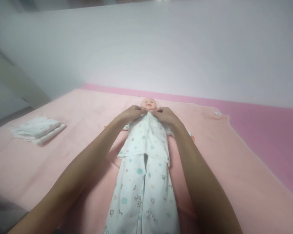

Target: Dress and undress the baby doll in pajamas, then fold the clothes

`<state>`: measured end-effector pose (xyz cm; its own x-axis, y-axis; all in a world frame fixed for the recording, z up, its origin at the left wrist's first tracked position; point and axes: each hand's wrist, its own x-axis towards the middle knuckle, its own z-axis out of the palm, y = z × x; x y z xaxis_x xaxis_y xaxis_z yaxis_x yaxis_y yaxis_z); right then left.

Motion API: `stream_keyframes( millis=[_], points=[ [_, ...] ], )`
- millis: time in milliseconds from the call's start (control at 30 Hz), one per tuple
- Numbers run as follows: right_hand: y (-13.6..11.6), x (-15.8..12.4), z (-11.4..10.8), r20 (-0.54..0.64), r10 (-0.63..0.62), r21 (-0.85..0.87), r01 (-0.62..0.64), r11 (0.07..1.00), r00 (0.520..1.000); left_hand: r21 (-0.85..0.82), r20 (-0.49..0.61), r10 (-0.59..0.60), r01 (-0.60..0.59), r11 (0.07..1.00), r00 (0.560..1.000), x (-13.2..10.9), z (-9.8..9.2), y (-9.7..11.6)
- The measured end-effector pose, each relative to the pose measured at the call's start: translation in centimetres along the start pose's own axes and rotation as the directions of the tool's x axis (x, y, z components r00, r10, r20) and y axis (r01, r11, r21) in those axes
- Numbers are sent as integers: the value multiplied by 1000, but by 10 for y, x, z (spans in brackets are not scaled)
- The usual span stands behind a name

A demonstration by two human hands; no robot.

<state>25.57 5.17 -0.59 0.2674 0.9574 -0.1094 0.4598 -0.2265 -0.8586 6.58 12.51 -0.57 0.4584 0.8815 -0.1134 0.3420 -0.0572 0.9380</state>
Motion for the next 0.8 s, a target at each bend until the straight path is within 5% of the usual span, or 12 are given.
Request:
stream_keyframes(
  millis=[433,800],
  points=[
    [-20,-18,2,-56,-20,-55,17,998,998,55,87,119,-124,991,989,7,4,-7],
    [-27,-37,-1,-152,-73,-233,36,972,986,161,-55,173,-163,973,983,-29,14,10]
  ],
)
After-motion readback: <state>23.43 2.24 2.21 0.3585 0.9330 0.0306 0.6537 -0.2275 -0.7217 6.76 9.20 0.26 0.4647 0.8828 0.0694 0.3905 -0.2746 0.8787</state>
